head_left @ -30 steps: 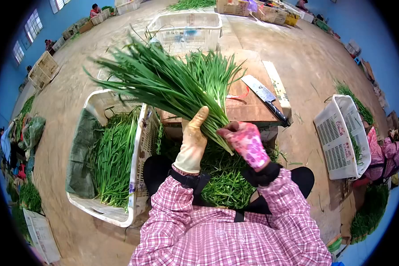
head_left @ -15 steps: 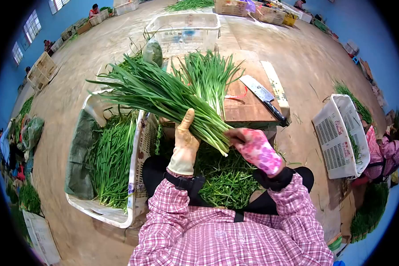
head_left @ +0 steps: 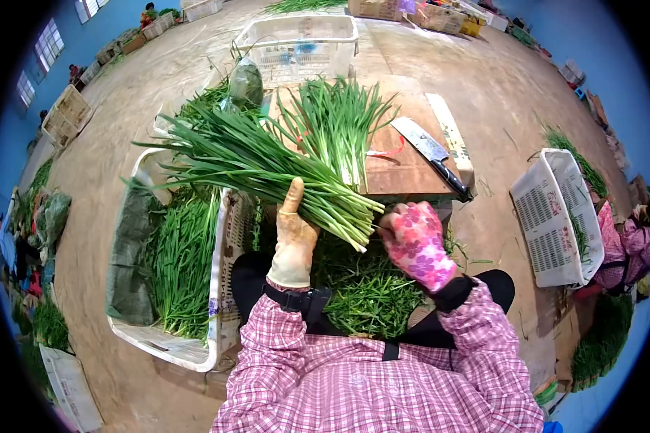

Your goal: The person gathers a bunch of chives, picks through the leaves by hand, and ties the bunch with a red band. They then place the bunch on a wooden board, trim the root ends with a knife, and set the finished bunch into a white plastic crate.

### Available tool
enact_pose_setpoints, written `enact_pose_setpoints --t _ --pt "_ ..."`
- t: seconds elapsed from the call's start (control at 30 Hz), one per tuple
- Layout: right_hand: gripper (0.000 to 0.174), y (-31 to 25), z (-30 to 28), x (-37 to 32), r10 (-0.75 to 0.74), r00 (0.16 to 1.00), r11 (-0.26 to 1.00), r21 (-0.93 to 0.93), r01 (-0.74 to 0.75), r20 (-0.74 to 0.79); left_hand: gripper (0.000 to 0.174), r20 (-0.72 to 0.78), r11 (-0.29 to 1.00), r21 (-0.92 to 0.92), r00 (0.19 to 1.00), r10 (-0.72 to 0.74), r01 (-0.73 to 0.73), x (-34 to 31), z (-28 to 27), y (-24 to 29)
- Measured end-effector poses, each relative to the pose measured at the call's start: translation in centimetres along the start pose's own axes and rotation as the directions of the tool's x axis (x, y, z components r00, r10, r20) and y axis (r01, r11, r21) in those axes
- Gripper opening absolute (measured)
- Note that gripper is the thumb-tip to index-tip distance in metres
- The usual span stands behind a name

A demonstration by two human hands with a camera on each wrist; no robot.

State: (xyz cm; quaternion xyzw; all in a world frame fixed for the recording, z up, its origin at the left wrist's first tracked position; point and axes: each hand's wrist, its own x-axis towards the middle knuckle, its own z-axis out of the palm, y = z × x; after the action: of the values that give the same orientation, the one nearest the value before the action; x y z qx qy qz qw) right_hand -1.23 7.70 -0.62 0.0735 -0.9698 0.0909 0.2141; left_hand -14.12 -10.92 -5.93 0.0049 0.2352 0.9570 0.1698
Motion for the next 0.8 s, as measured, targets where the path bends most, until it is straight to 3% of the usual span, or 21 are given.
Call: enact_pose_setpoints --t 0.03,0.07,0.1,0.17,0.2,0.23,0.3,0.33,0.4,0.47,0.5,0.6,0.63,0.67,0.73,0.8 --pt "0.009 1.4 -0.1 -0.9 0.012 0.995 0.999 -0.043 -0.008 0.096 0.047 0.0 1.0 -0.005 1.0 0.002 -0.002 0.2 -0.2 0.7" --pt "0.008 3.5 0.3 -2.4 0.001 0.981 0.971 -0.235 0.046 0.194 0.047 0.001 1.0 -0.01 1.0 0.007 -0.007 0.4 -0.4 1.5" --pt "0.008 5.7 0.2 -2.8 0.249 0.746 0.935 -0.353 -0.02 0.618 0.047 0.0 1.0 -0.01 1.0 0.006 -0.006 0.8 -1.0 2.0" --pt "0.01 5.1 -0.7 -2.5 0.121 0.922 0.959 -0.282 -0.014 0.368 0.048 -0.008 0.999 0.008 0.999 0.045 -0.045 1.2 -0.8 2.4" --pt "0.011 4.7 -1.7 -2.4 0.059 0.971 0.969 -0.248 0.0 0.232 0.048 -0.017 0.998 0.012 0.998 0.061 -0.06 1.1 -0.8 2.1" --pt "0.013 2.1 -2.4 -0.3 0.073 0.991 0.997 0.016 -0.075 0.114 0.05 -0.018 0.997 0.027 0.998 0.067 -0.067 0.7 -0.7 1.5" --pt "0.017 -1.1 -1.1 1.9 0.197 0.979 0.862 0.466 -0.2 0.056 0.053 -0.001 0.995 0.059 0.997 0.083 -0.083 0.3 -0.1 0.2" --pt "0.02 -2.5 -1.2 3.3 0.314 0.923 0.751 0.536 -0.385 0.222 0.055 0.01 0.993 0.074 0.995 0.095 -0.095 0.2 0.2 -0.4" --pt "0.024 -4.1 0.5 5.0 0.453 0.867 0.67 0.561 -0.486 0.209 0.05 0.045 0.99 0.113 0.995 0.084 -0.089 -0.6 0.6 -1.3" --pt "0.026 -4.3 1.7 6.1 0.532 0.81 0.635 0.518 -0.574 0.246 0.047 0.032 0.967 0.12 0.974 0.223 -0.225 -1.2 1.4 -2.3" --pt "0.028 -4.3 2.2 6.2 0.57 0.778 0.614 0.492 -0.617 0.265 0.045 0.036 0.97 0.127 0.979 0.202 -0.205 -1.0 1.0 -2.1" --pt "0.026 -1.6 2.1 4.6 0.54 0.831 0.612 0.615 -0.497 0.135 0.046 -0.001 0.972 0.123 0.98 0.201 -0.2 -0.8 0.3 -1.5" --pt "0.022 -0.2 1.6 3.5 0.531 0.835 0.635 0.585 -0.504 0.143 0.046 0.02 0.968 0.115 0.975 0.222 -0.223 -0.8 0.6 -1.0" --pt "0.015 1.0 0.4 3.0 0.507 0.807 0.77 0.262 -0.582 0.302 0.047 -0.001 0.98 0.102 0.985 0.172 -0.171 -0.9 0.3 -0.3" --pt "0.011 2.4 1.0 0.8 0.327 0.938 0.94 0.06 -0.335 0.112 0.047 -0.002 0.98 0.08 0.983 0.185 -0.184 -0.4 -0.4 -0.3" --pt "0.009 0.7 1.2 0.6 0.285 0.957 0.931 0.251 -0.264 -0.051 0.046 -0.001 0.982 0.057 0.984 0.18 -0.179 0.0 -0.5 -0.8"
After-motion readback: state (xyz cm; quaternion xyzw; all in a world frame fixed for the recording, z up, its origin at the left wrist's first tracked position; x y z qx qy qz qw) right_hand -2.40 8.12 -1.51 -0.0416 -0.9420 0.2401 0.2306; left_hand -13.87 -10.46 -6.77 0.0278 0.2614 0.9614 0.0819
